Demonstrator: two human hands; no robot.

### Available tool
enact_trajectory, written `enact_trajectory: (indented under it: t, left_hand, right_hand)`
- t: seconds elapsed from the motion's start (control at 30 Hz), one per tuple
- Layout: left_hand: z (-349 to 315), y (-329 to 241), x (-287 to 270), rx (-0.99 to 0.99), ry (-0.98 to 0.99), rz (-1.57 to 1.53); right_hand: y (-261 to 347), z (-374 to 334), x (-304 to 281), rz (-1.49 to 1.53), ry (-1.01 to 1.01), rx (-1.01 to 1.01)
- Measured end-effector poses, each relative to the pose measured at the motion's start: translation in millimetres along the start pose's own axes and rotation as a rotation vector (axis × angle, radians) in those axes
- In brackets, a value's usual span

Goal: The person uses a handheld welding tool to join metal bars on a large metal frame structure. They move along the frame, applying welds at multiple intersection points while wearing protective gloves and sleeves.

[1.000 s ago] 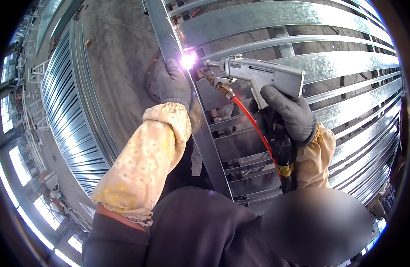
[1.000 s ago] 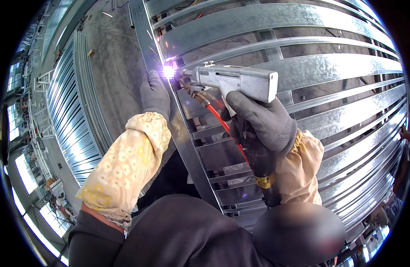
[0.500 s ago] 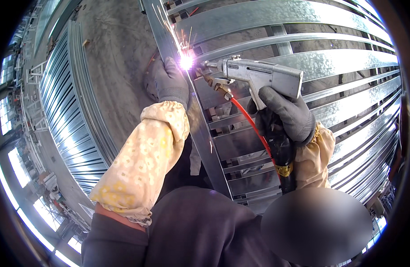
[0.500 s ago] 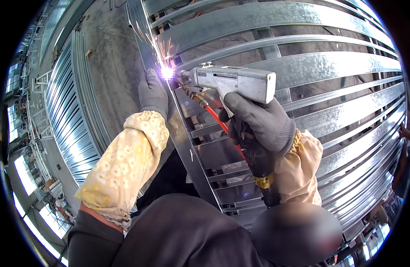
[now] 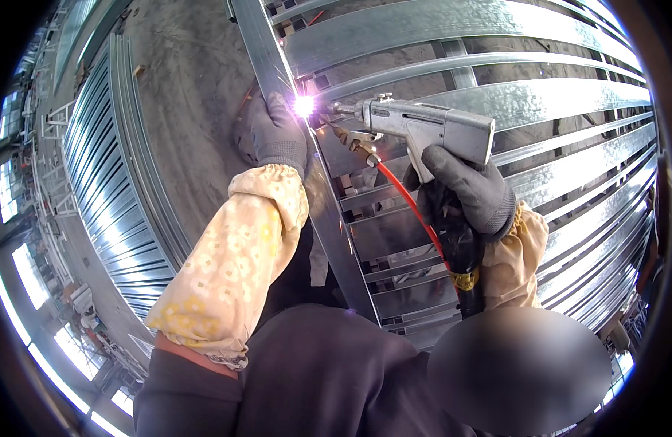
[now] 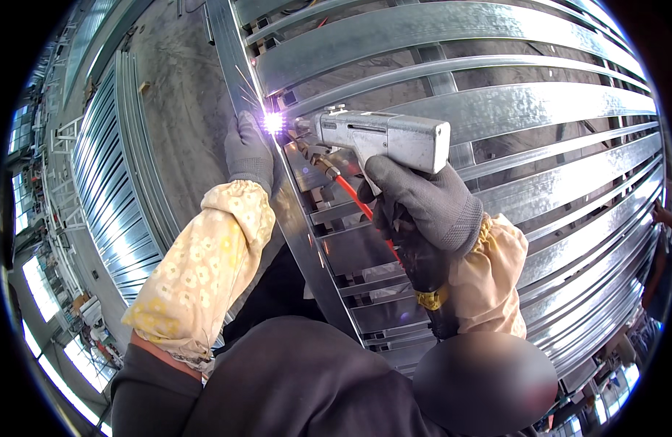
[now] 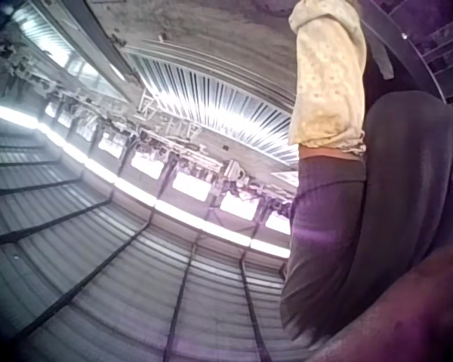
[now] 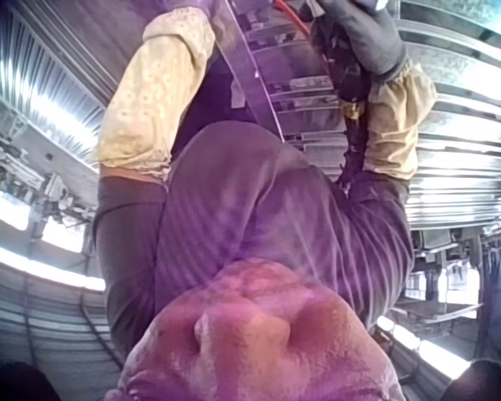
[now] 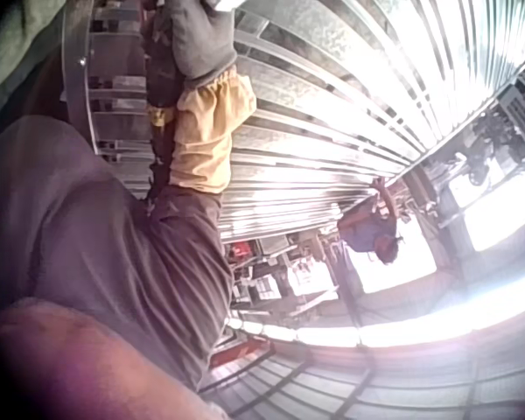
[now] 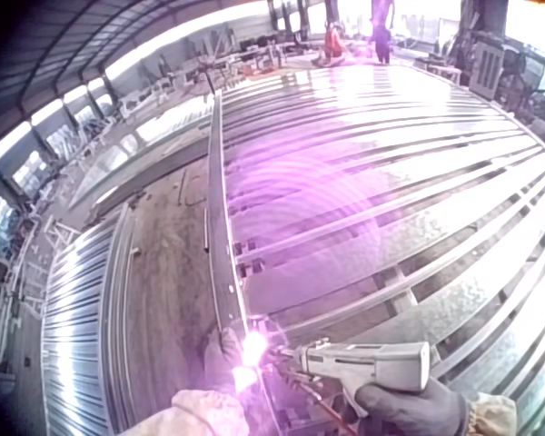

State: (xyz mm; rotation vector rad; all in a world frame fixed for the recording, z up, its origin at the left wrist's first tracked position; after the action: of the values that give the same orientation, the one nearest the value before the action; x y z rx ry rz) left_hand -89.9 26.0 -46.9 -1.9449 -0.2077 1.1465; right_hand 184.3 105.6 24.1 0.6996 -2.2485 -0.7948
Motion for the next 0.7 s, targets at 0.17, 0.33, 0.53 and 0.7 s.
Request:
enact_trajectory:
  t: [0.17,0.33,0.53,0.7]
  left_hand:
    - [-1,-3,-1,0.003,-0.005,0.022]
    - [0,0,0,0.006,0.008,-0.007]
    - [0,2,1,-0.007,0.007,0.003]
    - [4,7,3,0.006,0.006,0.008]
  right_hand:
    - [0,-1,1,-0.002,0.002,-0.008]
    - [1,-2,4,-0.032,0.009,-0.042]
    - [-4,-13,3,-0.051,-0.046,-0.040]
    - [-19,-44,-14,0.024,-0.172,-0.070]
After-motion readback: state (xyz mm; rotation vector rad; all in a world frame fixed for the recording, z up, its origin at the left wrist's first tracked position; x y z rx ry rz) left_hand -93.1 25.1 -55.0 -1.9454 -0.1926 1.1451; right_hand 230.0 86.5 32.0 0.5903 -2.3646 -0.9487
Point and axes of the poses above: each hand's wrist, its own z-axis towards the middle knuckle, its own x-axis out of the palm, y = z × x, the point moved 9 cm from there along z, towards the middle knuckle, and after that the axes turned 10 degrees about y, right-handed, at the moved point
